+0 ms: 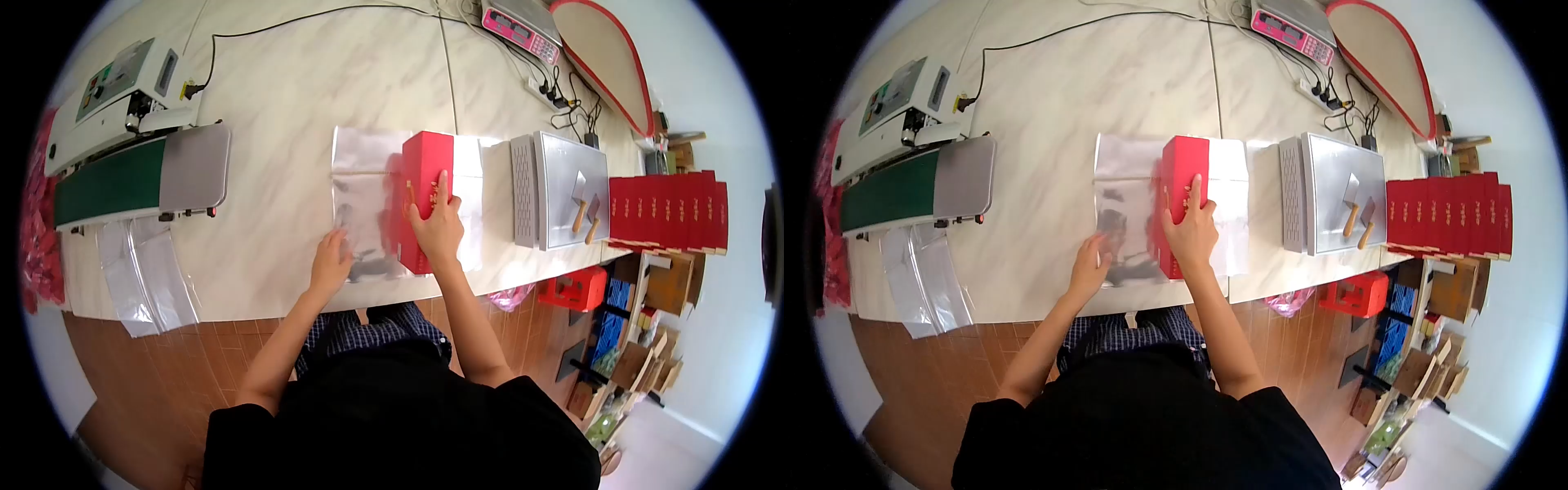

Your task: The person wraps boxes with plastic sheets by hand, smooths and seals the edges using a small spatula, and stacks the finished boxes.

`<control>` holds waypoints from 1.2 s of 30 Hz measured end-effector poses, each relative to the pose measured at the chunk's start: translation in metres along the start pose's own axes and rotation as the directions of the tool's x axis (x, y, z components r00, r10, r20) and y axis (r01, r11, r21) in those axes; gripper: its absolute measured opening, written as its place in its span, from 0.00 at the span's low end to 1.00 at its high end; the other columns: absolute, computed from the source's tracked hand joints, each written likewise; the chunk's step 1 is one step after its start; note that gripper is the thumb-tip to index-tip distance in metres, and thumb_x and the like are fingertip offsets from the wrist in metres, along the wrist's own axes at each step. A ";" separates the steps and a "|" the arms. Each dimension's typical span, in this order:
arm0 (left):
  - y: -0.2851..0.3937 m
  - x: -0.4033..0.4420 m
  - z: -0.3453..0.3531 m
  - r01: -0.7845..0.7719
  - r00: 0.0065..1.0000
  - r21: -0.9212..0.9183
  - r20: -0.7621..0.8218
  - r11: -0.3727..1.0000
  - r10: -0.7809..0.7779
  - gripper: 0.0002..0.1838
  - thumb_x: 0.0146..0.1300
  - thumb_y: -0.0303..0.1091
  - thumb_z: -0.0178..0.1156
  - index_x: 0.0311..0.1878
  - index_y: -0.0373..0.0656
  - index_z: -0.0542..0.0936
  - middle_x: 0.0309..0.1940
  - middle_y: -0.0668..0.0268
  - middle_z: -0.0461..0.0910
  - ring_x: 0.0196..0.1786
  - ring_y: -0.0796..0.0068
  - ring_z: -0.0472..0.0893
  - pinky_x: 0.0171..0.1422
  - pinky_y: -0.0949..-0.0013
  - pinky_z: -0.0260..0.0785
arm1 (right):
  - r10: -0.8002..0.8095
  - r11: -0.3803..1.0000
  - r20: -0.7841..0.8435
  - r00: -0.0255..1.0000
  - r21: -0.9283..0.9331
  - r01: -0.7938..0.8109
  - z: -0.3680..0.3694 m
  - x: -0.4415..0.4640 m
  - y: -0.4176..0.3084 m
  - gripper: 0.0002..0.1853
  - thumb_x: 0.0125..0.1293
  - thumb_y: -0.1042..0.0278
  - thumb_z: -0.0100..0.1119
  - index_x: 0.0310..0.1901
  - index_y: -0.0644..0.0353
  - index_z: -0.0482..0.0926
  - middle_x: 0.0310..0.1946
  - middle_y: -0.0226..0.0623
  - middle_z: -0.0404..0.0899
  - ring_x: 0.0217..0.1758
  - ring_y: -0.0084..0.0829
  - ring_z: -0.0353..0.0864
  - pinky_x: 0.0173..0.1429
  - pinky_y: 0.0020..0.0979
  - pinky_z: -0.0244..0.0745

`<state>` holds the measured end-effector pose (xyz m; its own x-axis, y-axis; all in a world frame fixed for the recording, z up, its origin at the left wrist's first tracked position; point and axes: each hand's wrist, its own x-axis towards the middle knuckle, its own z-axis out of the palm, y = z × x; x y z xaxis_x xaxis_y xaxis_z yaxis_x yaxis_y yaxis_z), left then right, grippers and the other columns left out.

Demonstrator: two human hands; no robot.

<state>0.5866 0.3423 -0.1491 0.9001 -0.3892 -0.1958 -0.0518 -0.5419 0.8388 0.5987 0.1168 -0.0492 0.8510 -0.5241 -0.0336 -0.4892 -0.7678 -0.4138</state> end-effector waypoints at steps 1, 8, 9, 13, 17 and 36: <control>0.002 0.004 0.002 -0.015 0.999 -0.013 0.039 1.000 0.016 0.24 0.66 0.33 0.57 0.64 0.37 0.71 0.66 0.50 0.69 0.69 0.50 0.67 0.74 0.57 0.58 | 0.004 1.000 0.007 1.000 -0.028 -0.003 0.005 0.002 -0.003 0.47 0.57 0.56 0.67 0.77 0.50 0.54 0.46 0.51 0.74 0.40 0.45 0.83 0.38 0.40 0.81; -0.016 0.017 0.005 -0.090 0.976 0.059 0.204 0.994 0.076 0.27 0.62 0.33 0.60 0.65 0.37 0.72 0.69 0.51 0.66 0.70 0.52 0.67 0.74 0.54 0.57 | 0.024 0.996 0.007 1.000 -0.089 -0.023 0.036 0.007 0.004 0.49 0.55 0.57 0.68 0.77 0.47 0.53 0.47 0.50 0.70 0.40 0.47 0.81 0.38 0.41 0.80; -0.019 0.015 0.006 -0.153 0.967 0.233 0.235 0.961 0.097 0.28 0.61 0.34 0.61 0.65 0.37 0.71 0.70 0.52 0.65 0.70 0.53 0.66 0.74 0.51 0.57 | 0.015 0.997 -0.001 1.000 -0.080 -0.016 0.036 0.006 0.006 0.49 0.55 0.58 0.68 0.77 0.47 0.53 0.47 0.50 0.70 0.41 0.47 0.81 0.39 0.41 0.81; -0.023 0.010 0.010 -0.303 0.946 0.486 0.254 0.820 0.199 0.33 0.59 0.37 0.62 0.68 0.38 0.68 0.71 0.56 0.63 0.71 0.59 0.65 0.72 0.45 0.57 | 0.018 0.997 -0.022 1.000 -0.080 -0.019 0.030 0.009 0.002 0.49 0.54 0.59 0.68 0.77 0.46 0.53 0.48 0.49 0.71 0.43 0.45 0.81 0.41 0.41 0.81; -0.024 0.008 0.011 -0.288 0.947 0.500 0.273 0.817 0.167 0.35 0.59 0.37 0.62 0.69 0.38 0.66 0.72 0.58 0.62 0.72 0.60 0.63 0.72 0.45 0.56 | 0.065 0.996 0.011 0.998 -0.067 -0.064 0.026 0.012 0.002 0.49 0.54 0.59 0.68 0.77 0.45 0.52 0.48 0.46 0.72 0.45 0.43 0.81 0.43 0.41 0.81; -0.010 0.065 0.015 -0.096 0.993 0.498 -0.007 0.862 0.115 0.40 0.63 0.45 0.61 0.73 0.33 0.60 0.77 0.55 0.55 0.79 0.60 0.54 0.79 0.52 0.47 | -0.349 0.936 -0.200 0.915 -0.028 0.351 0.041 -0.022 -0.004 0.39 0.58 0.69 0.62 0.72 0.62 0.59 0.69 0.57 0.60 0.73 0.58 0.58 0.74 0.52 0.56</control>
<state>0.6387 0.3109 -0.1776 0.8911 -0.4438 -0.0945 -0.3468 -0.8004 0.4889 0.5896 0.1469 -0.0843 0.9118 -0.2851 0.2955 -0.1644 -0.9129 -0.3736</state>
